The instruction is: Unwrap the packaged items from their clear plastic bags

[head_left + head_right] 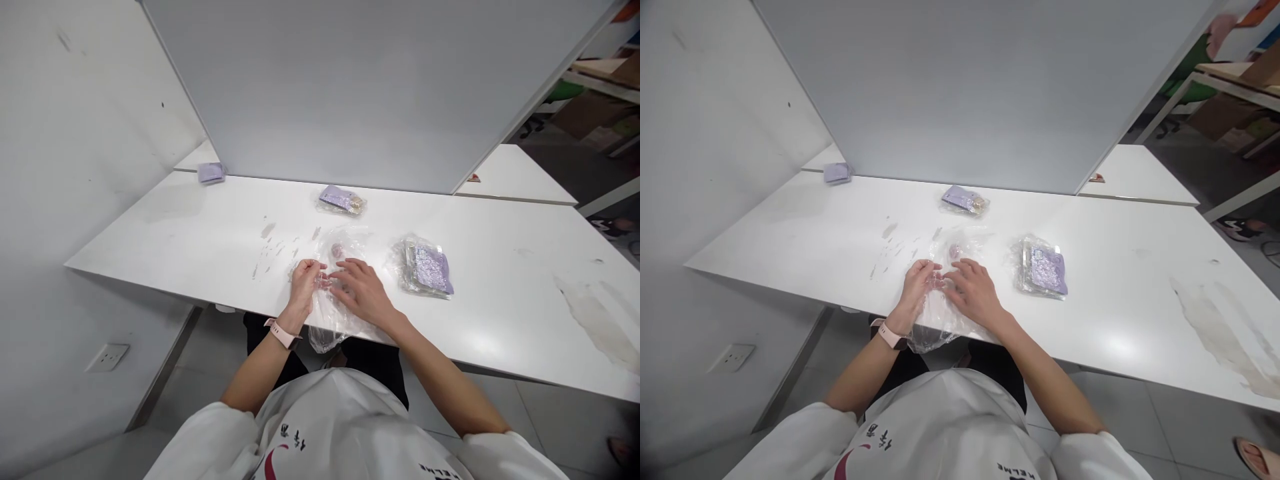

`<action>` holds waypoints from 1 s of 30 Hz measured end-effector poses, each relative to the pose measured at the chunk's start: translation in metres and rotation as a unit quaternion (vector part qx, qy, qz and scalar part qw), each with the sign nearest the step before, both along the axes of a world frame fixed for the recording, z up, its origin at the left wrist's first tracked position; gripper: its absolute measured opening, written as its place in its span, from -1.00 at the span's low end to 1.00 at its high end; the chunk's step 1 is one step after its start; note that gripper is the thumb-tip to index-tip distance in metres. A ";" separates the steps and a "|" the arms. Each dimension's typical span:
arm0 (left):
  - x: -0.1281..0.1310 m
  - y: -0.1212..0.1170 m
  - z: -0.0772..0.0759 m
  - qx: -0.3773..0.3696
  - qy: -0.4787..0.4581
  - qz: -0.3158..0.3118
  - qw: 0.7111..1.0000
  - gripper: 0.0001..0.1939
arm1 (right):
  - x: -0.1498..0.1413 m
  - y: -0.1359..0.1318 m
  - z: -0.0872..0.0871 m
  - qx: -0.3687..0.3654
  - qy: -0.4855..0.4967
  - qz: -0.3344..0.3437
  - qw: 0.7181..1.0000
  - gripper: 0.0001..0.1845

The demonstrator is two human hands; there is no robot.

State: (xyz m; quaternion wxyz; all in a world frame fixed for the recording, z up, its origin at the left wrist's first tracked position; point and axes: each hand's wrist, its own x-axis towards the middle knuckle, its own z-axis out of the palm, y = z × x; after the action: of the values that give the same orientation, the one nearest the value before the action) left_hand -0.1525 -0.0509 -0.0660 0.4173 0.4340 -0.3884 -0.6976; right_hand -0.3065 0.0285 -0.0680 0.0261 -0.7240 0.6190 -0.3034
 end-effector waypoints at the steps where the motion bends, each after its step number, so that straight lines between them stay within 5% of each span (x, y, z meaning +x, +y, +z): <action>1: 0.003 -0.002 -0.001 -0.012 0.001 0.015 1.000 -0.72 | 0.002 0.000 -0.003 0.018 0.025 0.004 1.000 -0.74; 5: 0.024 -0.011 -0.007 -0.051 -0.021 0.064 0.996 -0.73 | -0.011 0.006 -0.013 0.054 0.045 -0.059 0.996 -0.75; 13: 0.040 -0.012 -0.007 -0.111 -0.162 0.022 0.980 -0.67 | -0.019 0.008 -0.007 0.068 0.066 -0.155 0.983 -0.68; 17: 0.017 -0.025 0.006 -0.284 -0.354 -0.018 0.891 -0.38 | -0.005 -0.009 -0.005 0.086 0.103 -0.159 0.978 -0.79; 20: -0.002 -0.044 0.005 -0.340 -0.418 -0.064 0.840 -0.60 | -0.003 -0.021 -0.002 0.119 0.099 -0.156 0.976 -0.98; 22: -0.008 -0.056 0.001 -0.310 -0.429 -0.082 0.845 -0.87 | -0.010 -0.024 -0.001 0.122 0.058 -0.151 0.979 -0.91; 25: -0.001 -0.069 -0.001 -0.258 -0.383 -0.061 0.885 -0.69 | -0.029 -0.023 0.000 0.102 -0.084 -0.150 0.980 -0.92; 30: 0.031 -0.076 0.003 -0.149 -0.281 -0.005 0.948 -0.56 | -0.061 -0.023 -0.003 0.074 -0.318 -0.189 0.926 -0.80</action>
State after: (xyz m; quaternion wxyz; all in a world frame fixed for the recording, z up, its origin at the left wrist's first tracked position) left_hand -0.1219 -0.1274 -0.0634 0.3479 0.5437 -0.5917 -0.4830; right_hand -0.3674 0.0050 -0.0711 0.2172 -0.4554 0.7243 -0.4698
